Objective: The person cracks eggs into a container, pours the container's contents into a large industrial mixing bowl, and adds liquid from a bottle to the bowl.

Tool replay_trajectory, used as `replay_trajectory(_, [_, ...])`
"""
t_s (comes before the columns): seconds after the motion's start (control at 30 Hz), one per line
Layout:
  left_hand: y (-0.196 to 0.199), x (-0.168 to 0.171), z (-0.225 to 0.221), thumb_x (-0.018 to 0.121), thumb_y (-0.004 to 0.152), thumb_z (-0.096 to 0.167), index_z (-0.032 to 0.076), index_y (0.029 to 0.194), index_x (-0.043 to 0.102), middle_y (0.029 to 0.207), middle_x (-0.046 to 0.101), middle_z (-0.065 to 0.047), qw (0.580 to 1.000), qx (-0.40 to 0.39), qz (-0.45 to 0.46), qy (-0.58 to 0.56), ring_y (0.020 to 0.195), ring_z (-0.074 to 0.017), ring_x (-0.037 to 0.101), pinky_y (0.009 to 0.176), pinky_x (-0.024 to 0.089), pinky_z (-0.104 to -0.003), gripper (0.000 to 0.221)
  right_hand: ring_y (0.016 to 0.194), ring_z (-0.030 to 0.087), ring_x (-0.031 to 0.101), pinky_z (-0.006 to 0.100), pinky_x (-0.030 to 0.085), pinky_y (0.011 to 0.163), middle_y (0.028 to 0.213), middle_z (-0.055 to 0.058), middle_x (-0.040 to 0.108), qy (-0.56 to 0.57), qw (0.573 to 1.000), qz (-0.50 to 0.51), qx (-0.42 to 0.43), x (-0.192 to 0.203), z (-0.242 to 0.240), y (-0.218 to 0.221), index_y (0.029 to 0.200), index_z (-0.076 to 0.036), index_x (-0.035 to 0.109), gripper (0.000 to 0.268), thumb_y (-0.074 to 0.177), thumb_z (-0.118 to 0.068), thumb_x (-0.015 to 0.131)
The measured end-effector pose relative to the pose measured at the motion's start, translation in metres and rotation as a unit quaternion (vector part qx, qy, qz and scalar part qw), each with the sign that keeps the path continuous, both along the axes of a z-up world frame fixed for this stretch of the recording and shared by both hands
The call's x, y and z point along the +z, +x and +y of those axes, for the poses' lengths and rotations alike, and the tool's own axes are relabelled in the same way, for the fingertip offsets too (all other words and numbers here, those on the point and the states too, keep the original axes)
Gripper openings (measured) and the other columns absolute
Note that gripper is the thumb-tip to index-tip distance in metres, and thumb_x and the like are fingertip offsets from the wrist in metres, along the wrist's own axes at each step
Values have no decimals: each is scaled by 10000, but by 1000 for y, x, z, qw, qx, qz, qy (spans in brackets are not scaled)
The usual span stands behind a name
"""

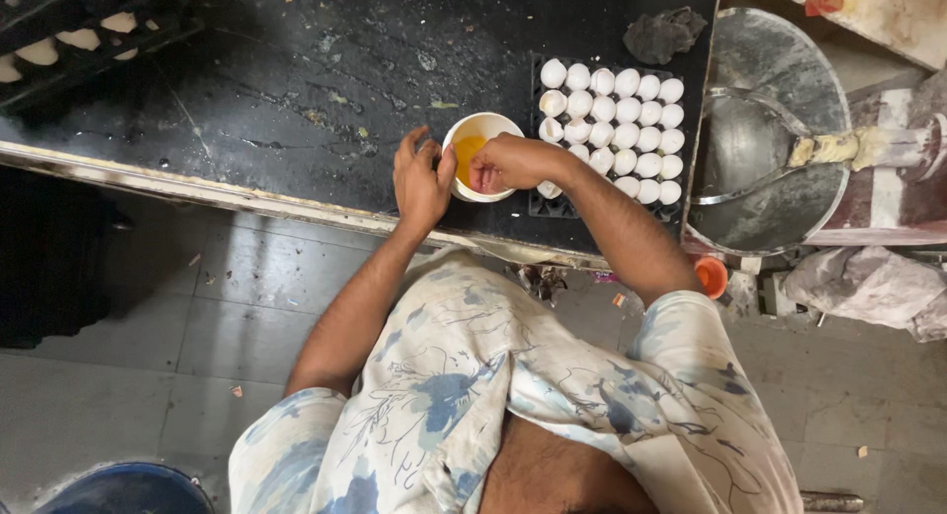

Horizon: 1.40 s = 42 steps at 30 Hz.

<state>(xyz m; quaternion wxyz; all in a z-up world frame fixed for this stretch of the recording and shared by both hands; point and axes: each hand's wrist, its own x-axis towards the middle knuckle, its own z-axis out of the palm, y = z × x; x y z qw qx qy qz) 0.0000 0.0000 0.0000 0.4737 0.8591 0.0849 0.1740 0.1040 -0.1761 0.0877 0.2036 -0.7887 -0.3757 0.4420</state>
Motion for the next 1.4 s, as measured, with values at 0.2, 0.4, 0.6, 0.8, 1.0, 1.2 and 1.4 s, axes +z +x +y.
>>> replay_trajectory(0.2, [1, 2, 1, 667, 977, 319, 1, 956, 718, 1409, 573, -229, 1000, -3, 4, -2, 1259, -427, 554, 1027, 454, -502, 323, 879, 129, 718, 271, 577, 798, 962, 87, 756, 104, 992, 56, -54, 20, 0, -9, 1118, -15, 699, 303, 819, 32, 686])
replay_trajectory(0.4, [1, 3, 1, 669, 984, 312, -13, 961, 715, 1407, 573, -240, 1000, -8, -4, 0, 1264, -435, 551, 1041, 448, -506, 329, 849, 126, 745, 265, 584, 799, 939, 85, 784, 46, 997, -16, -57, 29, -3, -18, 1094, -20, 718, 240, 855, -11, 696])
replay_trajectory(0.6, [0, 6, 3, 676, 987, 302, -31, 980, 711, 1398, 577, -250, 1000, -13, -6, -7, 1257, -442, 558, 1046, 452, -502, 334, 905, 111, 728, 266, 566, 826, 959, 66, 764, 179, 980, -15, -88, 37, -21, -26, 1138, -20, 686, 247, 903, -67, 747])
replay_trajectory(0.8, [1, 8, 3, 673, 984, 297, -28, 951, 717, 1394, 579, -260, 1000, -16, -5, -16, 1248, -444, 561, 1041, 454, -502, 330, 915, 116, 690, 246, 586, 828, 971, 49, 721, 245, 929, 52, -271, 52, -71, -21, 1138, -36, 673, 303, 868, -7, 805])
replay_trajectory(1.0, [1, 9, 4, 671, 995, 293, -31, 940, 713, 1394, 581, -262, 1000, -22, -8, -6, 1257, -448, 559, 1049, 455, -498, 331, 947, 116, 696, 287, 593, 874, 1028, 64, 714, 375, 863, 67, -333, 51, -142, -31, 1126, -43, 662, 253, 908, 39, 763])
replay_trajectory(1.2, [1, 7, 4, 664, 994, 284, -44, 984, 714, 1394, 577, -265, 999, -24, -18, -17, 1254, -447, 551, 1050, 446, -497, 331, 887, 151, 735, 309, 638, 837, 968, 91, 732, 186, 877, 25, -443, 27, -163, -35, 1076, -55, 688, 272, 819, 14, 748])
replay_trajectory(1.4, [2, 6, 3, 670, 990, 278, -43, 928, 706, 1387, 580, -274, 999, -25, -14, -16, 1260, -445, 558, 1053, 451, -497, 330, 916, 203, 728, 323, 586, 799, 1038, 132, 725, 162, 859, -296, -384, 26, -114, -46, 1052, 5, 699, 202, 879, -50, 787])
